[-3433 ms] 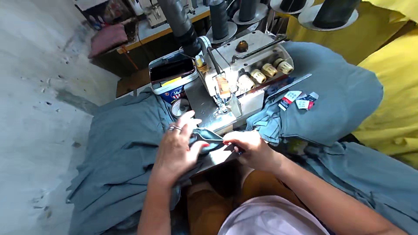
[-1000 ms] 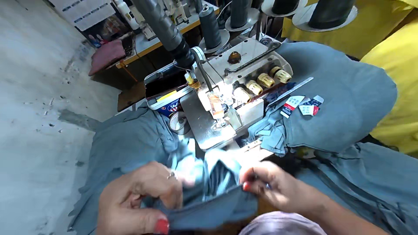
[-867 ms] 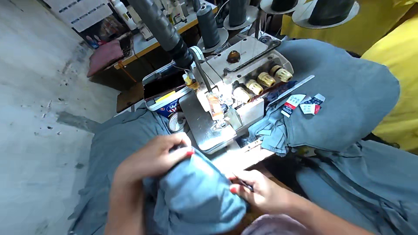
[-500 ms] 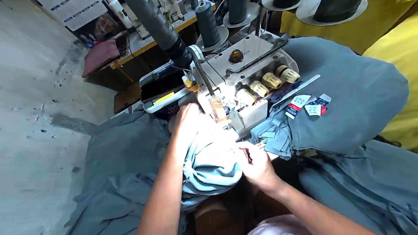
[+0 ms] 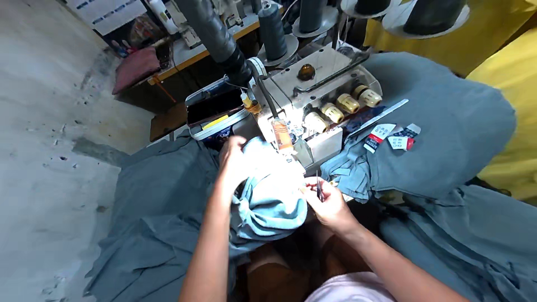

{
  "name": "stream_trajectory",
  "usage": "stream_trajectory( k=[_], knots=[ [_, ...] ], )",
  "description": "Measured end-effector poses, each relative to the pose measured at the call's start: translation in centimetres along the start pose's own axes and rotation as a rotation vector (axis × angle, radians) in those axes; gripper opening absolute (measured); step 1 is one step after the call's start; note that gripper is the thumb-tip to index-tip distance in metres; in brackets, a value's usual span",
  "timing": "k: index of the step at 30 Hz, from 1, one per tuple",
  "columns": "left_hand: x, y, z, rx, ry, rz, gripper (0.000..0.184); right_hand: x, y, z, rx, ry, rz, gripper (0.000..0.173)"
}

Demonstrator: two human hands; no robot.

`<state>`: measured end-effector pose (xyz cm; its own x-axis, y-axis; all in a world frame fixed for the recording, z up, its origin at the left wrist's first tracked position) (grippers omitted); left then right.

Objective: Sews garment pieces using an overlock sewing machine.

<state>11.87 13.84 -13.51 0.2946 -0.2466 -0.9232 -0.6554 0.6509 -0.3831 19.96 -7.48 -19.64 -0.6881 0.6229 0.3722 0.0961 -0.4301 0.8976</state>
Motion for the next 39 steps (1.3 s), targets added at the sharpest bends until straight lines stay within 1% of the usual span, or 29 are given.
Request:
stream_trajectory(
  k=[2, 3, 4, 5, 6, 7, 8, 10, 11, 12, 13, 14, 16, 17, 18, 19, 21, 22, 24, 26, 28, 29, 30, 32, 33, 35, 36, 37, 39],
  knots=[
    [0.9, 2.8, -3.2, -0.070, 0.205, -0.291, 0.058, -0.2, -0.4, -0.3, 0.157, 0.104, 0.123, 0.007],
    [1.6, 3.6, -5.0, -0.031, 0.308, -0.376, 0.062, -0.2, -0.8, -0.5, 0.227, 0.137, 0.158, 0.006],
    [2.3, 4.1, -6.5, 0.017, 0.407, -0.415, 0.071, -0.2, -1.0, -0.8, 0.289, 0.150, 0.185, 0.008],
    [2.3, 4.3, -7.9, 0.044, 0.483, -0.373, 0.078, -0.1, -1.1, -1.1, 0.337, 0.148, 0.213, 0.009],
    [1.5, 4.1, -9.1, 0.044, 0.503, -0.262, 0.081, 0.0, -0.9, -1.4, 0.362, 0.135, 0.235, 0.010],
    [-0.2, 3.4, -9.9, 0.060, 0.437, -0.075, 0.079, 0.2, -0.4, -1.6, 0.363, 0.123, 0.237, 0.010],
    [-2.7, 2.4, -10.7, 0.091, 0.292, 0.151, 0.074, 0.3, 0.3, -1.8, 0.341, 0.114, 0.216, 0.010],
    [-7.3, -0.9, -12.7, 0.203, -0.105, 0.518, 0.062, 0.8, 1.0, -2.4, 0.306, 0.102, 0.148, 0.007],
    [-8.2, -2.2, -13.5, 0.252, -0.242, 0.640, 0.062, 0.9, 0.9, -2.6, 0.309, 0.094, 0.109, 0.005],
    [-8.1, -3.0, -13.8, 0.260, -0.286, 0.709, 0.067, 0.8, 0.5, -2.7, 0.314, 0.077, 0.069, 0.002],
    [-7.1, -2.8, -13.5, 0.220, -0.250, 0.749, 0.076, 0.5, 0.0, -2.7, 0.317, 0.063, 0.026, 0.005],
    [-5.5, -1.7, -12.8, 0.113, -0.114, 0.766, 0.086, 0.2, -0.6, -2.5, 0.325, 0.052, -0.011, 0.011],
    [-1.7, 2.0, -11.7, -0.207, 0.351, 0.735, 0.104, -0.5, -1.8, -2.2, 0.369, 0.030, -0.035, 0.017],
    [-0.6, 3.3, -11.4, -0.282, 0.482, 0.693, 0.105, -0.7, -2.0, -1.9, 0.385, 0.030, -0.025, 0.016],
    [-0.2, 4.0, -11.1, -0.287, 0.524, 0.619, 0.098, -0.8, -2.0, -1.7, 0.400, 0.044, -0.010, 0.016],
    [-0.3, 4.4, -11.0, -0.243, 0.495, 0.508, 0.083, -0.9, -1.9, -1.7, 0.407, 0.060, 0.006, 0.014],
    [-1.9, 5.4, -10.7, -0.085, 0.283, 0.232, 0.044, -1.1, -1.1, -1.9, 0.402, 0.078, 0.055, 0.011],
    [-3.2, 5.8, -10.8, -0.033, 0.179, 0.134, 0.033, -1.3, -0.4, -2.0, 0.384, 0.089, 0.075, 0.011],
    [-5.4, 5.8, -11.0, -0.003, 0.056, 0.106, 0.022, -1.7, 0.8, -2.0, 0.330, 0.109, 0.086, 0.011],
    [-5.5, 5.0, -10.5, 0.009, 0.046, 0.177, 0.028, -1.7, 1.0, -1.9, 0.310, 0.152, 0.066, 0.007],
    [-4.1, 4.5, -9.4, 0.031, 0.084, 0.122, 0.056, -1.2, 0.3, -1.7, 0.317, 0.218, 0.061, 0.010],
    [-3.2, 4.4, -8.7, 0.017, 0.100, 0.051, 0.068, -0.8, -0.1, -1.7, 0.312, 0.251, 0.035, 0.018],
    [-2.2, 4.4, -8.1, -0.017, 0.128, -0.020, 0.076, -0.5, -0.6, -1.7, 0.287, 0.283, -0.010, 0.024],
    [-0.5, 4.1, -7.1, -0.059, 0.219, -0.092, 0.091, 0.1, -1.5, -1.7, 0.247, 0.322, -0.073, 0.026],
    [0.2, 3.7, -6.9, -0.046, 0.275, -0.111, 0.089, 0.3, -1.8, -1.8, 0.273, 0.322, -0.063, 0.024],
    [0.3, 3.2, -6.9, -0.001, 0.353, -0.220, 0.064, 0.5, -1.4, -2.3, 0.409, 0.257, 0.055, 0.016],
    [-0.5, 3.2, -6.9, 0.011, 0.342, -0.301, 0.049, 0.6, -0.8, -2.9, 0.497, 0.196, 0.159, 0.009],
    [-2.0, 3.3, -6.8, 0.012, 0.301, -0.361, 0.040, 0.7, -0.1, -3.6, 0.559, 0.137, 0.257, 0.009],
    [-4.5, 3.4, -6.3, -0.028, 0.240, -0.320, 0.041, 0.4, 0.4, -4.7, 0.601, 0.013, 0.349, 0.014]
  ],
)
Point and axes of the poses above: each hand's wrist, its own z-axis towards the middle knuckle, its own x-axis out of the palm, y = z × x, the point moved 8 cm from there along z, towards the middle knuckle, and after that the axes turned 15 degrees about z, right-handed, at the moved point
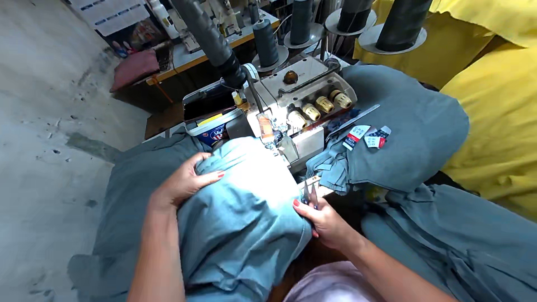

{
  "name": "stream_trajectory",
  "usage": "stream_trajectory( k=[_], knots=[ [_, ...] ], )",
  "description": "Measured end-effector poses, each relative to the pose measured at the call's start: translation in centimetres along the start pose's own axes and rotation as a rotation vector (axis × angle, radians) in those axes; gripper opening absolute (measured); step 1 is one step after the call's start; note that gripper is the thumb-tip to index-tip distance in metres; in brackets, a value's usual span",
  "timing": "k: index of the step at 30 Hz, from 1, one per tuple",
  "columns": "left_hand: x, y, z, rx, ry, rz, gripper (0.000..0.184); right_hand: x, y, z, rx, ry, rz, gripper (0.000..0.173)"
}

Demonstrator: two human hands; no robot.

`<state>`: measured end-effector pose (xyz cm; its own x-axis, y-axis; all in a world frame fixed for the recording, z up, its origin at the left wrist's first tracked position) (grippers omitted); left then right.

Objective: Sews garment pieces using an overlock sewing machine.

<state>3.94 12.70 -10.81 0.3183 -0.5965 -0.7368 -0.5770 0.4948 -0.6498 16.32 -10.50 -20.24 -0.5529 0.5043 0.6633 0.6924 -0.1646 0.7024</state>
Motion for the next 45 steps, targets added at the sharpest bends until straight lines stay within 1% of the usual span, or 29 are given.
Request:
stream_trajectory(
  k=[1, 3, 5, 6, 7, 8, 9, 10, 11, 12, 13, 14, 15, 18, 20, 22, 24, 26, 28, 29, 32, 33, 35, 37, 38, 40, 41, 43, 45],
  knots=[
    [-0.5, -0.2, 0.5, -0.028, -0.017, 0.089, 0.044, -0.7, -0.5, 0.1, -0.010, -0.059, -0.002, 0.012],
    [-0.4, 0.4, 2.4, -0.092, -0.028, 0.310, 0.051, -2.0, -1.9, 1.1, -0.007, -0.135, -0.088, 0.004],
    [0.7, 1.8, 4.1, -0.175, -0.045, 0.529, 0.066, -2.2, -2.7, 1.9, 0.003, -0.145, -0.141, 0.009],
    [1.4, 2.0, 4.2, -0.183, -0.090, 0.615, 0.072, -2.2, -2.7, 2.1, -0.003, -0.147, -0.152, 0.010],
    [2.1, 1.6, 3.8, -0.166, -0.174, 0.671, 0.074, -2.3, -2.6, 2.1, -0.022, -0.151, -0.166, 0.010],
    [2.6, 0.5, 2.8, -0.126, -0.292, 0.690, 0.072, -2.6, -2.3, 1.9, -0.066, -0.155, -0.180, 0.014],
    [2.9, -1.3, 1.3, -0.069, -0.434, 0.692, 0.066, -3.0, -1.7, 1.5, -0.148, -0.150, -0.205, 0.024],
    [3.5, -3.6, -0.4, -0.015, -0.565, 0.683, 0.056, -3.5, -0.7, 1.0, -0.268, -0.135, -0.268, 0.030],
    [4.3, -5.9, -2.3, 0.067, -0.672, 0.662, 0.049, -4.1, 0.5, 0.4, -0.429, -0.133, -0.354, 0.031],
    [5.4, -7.3, -3.8, 0.203, -0.774, 0.644, 0.042, -4.9, 2.0, -0.3, -0.570, -0.165, -0.453, 0.028],
    [6.7, -8.0, -4.9, 0.322, -0.808, 0.589, 0.036, -5.8, 3.8, -1.0, -0.689, -0.216, -0.550, 0.025],
    [8.1, -8.6, -5.6, 0.415, -0.790, 0.514, 0.031, -6.8, 5.8, -1.6, -0.766, -0.280, -0.637, 0.023],
    [9.3, -9.3, -6.0, 0.498, -0.743, 0.439, 0.025, -8.1, 7.7, -1.9, -0.791, -0.354, -0.712, 0.023],
    [12.7, -12.3, -5.1, 0.681, -0.566, 0.259, 0.020, -12.7, 12.1, -1.9, -0.726, -0.554, -0.806, 0.029],
    [14.7, -14.5, -3.8, 0.735, -0.454, 0.166, 0.018, -14.6, 14.7, -1.5, -0.652, -0.641, -0.849, 0.033],
    [16.2, -16.6, -2.5, 0.754, -0.366, 0.114, 0.018, -15.6, 16.4, -0.3, -0.559, -0.625, -0.923, 0.034],
    [17.6, -18.2, -1.4, 0.756, -0.288, 0.100, 0.018, -15.7, 17.2, 1.5, -0.455, -0.525, -1.048, 0.037],
    [18.6, -19.3, -0.4, 0.767, -0.261, 0.104, 0.018, -15.8, 17.4, 3.1, -0.365, -0.434, -1.175, 0.040],
    [19.5, -19.8, 0.9, 0.727, -0.228, 0.132, 0.018, -16.2, 17.4, 4.1, -0.274, -0.390, -1.245, 0.034],
    [20.0, -19.9, 1.8, 0.670, -0.194, 0.167, 0.019, -16.4, 17.4, 4.3, -0.261, -0.384, -1.246, 0.031],
    [21.9, -20.0, 4.9, 0.391, -0.038, 0.342, 0.029, -16.8, 17.7, 3.7, -0.352, -0.421, -1.108, 0.029],
    [22.6, -19.9, 5.9, 0.320, -0.012, 0.379, 0.034, -16.8, 17.7, 3.4, -0.398, -0.452, -1.071, 0.029],
    [23.8, -19.8, 7.5, 0.254, -0.035, 0.397, 0.041, -16.5, 17.8, 2.5, -0.483, -0.517, -1.029, 0.024],
    [24.4, -19.7, 8.2, 0.251, -0.114, 0.383, 0.039, -15.6, 17.3, 1.8, -0.448, -0.515, -0.960, 0.023],
    [24.3, -19.6, 8.2, 0.274, -0.170, 0.354, 0.035, -15.2, 16.6, 1.7, -0.375, -0.478, -0.898, 0.025],
    [24.1, -19.7, 7.6, 0.363, -0.263, 0.247, 0.030, -14.5, 15.1, 1.8, -0.219, -0.390, -0.702, 0.026],
    [23.9, -19.7, 7.1, 0.418, -0.287, 0.166, 0.029, -14.2, 14.5, 1.9, -0.184, -0.373, -0.585, 0.026],
    [23.7, -19.7, 5.7, 0.482, -0.277, -0.027, 0.030, -14.1, 14.0, 2.4, -0.209, -0.352, -0.351, 0.023],
    [23.8, -19.5, 4.5, 0.476, -0.201, -0.191, 0.030, -14.6, 14.4, 3.3, -0.270, -0.365, -0.171, 0.015]
  ],
)
Point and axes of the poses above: each hand's wrist, its own z-axis towards the middle knuckle, its own x-axis out of the palm, y = z × x, the point moved 8 cm from there along z, towards the middle knuckle, and after that the axes turned 15 degrees about z, right-handed, at the moved point
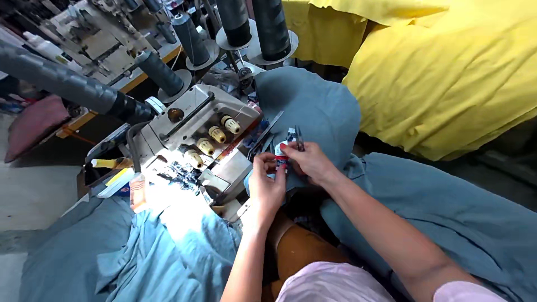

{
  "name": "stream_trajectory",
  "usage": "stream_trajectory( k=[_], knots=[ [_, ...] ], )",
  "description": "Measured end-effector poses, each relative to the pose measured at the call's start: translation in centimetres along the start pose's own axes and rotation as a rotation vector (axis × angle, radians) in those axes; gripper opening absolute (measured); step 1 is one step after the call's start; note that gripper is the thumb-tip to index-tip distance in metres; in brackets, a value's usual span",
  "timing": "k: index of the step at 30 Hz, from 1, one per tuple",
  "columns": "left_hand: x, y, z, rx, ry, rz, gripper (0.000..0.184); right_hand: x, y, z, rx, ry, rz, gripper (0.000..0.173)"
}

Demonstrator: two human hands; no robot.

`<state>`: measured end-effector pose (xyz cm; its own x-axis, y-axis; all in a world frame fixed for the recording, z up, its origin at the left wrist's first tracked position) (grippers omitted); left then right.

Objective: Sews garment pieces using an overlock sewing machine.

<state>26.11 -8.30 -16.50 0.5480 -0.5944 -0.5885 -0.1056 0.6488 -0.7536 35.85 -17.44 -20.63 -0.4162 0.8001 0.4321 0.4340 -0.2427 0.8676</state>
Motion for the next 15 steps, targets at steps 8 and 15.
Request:
stream_trajectory(
  k=[8, 15],
  knots=[
    [0.5, 0.9, -1.1, -0.122, 0.087, -0.197, 0.025, -1.0, 4.7, 3.1, -0.234, -0.114, 0.186, 0.009],
    [0.8, 0.1, 0.6, 0.140, 0.207, -0.022, 0.026, -0.4, 3.3, 0.1, -0.156, -0.018, 0.135, 0.005]
  ],
)
Point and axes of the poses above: each hand's wrist, its own z-axis towards the middle knuckle, its own x-axis out of the palm, y = z × x, the point moved 8 cm from there along z, towards the middle knuckle, and after that the axes turned 15 degrees about z, right-handed, at the moved point
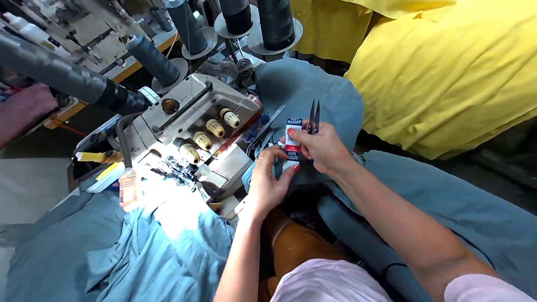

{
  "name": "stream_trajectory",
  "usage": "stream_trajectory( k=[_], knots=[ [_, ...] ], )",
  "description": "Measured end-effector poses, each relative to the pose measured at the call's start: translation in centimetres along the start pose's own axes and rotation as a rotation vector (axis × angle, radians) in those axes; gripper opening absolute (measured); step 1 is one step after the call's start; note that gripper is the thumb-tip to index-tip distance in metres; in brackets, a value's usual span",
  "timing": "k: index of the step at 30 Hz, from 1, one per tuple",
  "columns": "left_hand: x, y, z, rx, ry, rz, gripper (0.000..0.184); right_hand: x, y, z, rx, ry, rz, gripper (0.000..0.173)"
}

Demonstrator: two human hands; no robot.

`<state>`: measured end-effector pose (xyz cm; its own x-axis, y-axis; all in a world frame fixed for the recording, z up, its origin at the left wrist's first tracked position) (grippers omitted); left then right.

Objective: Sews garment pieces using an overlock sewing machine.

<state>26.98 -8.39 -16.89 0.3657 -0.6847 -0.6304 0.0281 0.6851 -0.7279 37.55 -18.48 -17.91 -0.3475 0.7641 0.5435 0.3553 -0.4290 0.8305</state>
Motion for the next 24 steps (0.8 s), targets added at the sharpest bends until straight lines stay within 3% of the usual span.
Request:
stream_trajectory(
  k=[4, 7, 9, 11, 12, 14, 18, 24],
  knots=[
    [0.7, 0.5, 2.2, -0.139, 0.200, -0.155, 0.019, 0.0, 0.2, 1.1, -0.074, -0.003, 0.007, 0.006],
    [1.3, 1.3, 3.0, -0.229, 0.290, -0.206, 0.024, -0.9, 1.9, 4.6, -0.244, -0.008, -0.240, 0.006],
    [1.9, 2.2, 3.2, -0.335, 0.335, -0.239, 0.031, -1.8, 2.9, 7.2, -0.279, -0.022, -0.667, 0.028],
    [2.5, 3.1, 3.0, -0.423, 0.390, -0.275, 0.039, -2.5, 3.2, 8.5, -0.166, 0.019, -1.045, 0.068],
    [2.6, 3.4, 2.9, -0.444, 0.403, -0.289, 0.041, -2.8, 3.6, 8.3, -0.133, 0.025, -1.154, 0.077],
    [2.6, 3.7, 2.6, -0.455, 0.415, -0.321, 0.042, -2.9, 4.3, 6.7, -0.171, 0.055, -1.223, 0.067],
    [2.5, 4.0, 2.7, -0.440, 0.416, -0.324, 0.049, -2.8, 3.1, 0.8, -0.440, 0.248, -1.218, 0.038],
    [2.6, 4.1, 2.8, -0.396, 0.431, -0.351, 0.065, -3.6, 0.5, -4.0, -0.807, 0.223, -1.333, 0.027]
  ],
)
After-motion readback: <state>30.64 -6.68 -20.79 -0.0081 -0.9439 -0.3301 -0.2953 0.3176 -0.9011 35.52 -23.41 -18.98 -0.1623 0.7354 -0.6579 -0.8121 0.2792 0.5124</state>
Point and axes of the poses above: each hand's wrist, its own z-axis towards the middle knuckle, its own x-axis out of the palm, y = z × x, the point moved 8 cm from there along z, towards the middle knuckle, and after that the axes turned 15 degrees about z, right-handed, at the moved point
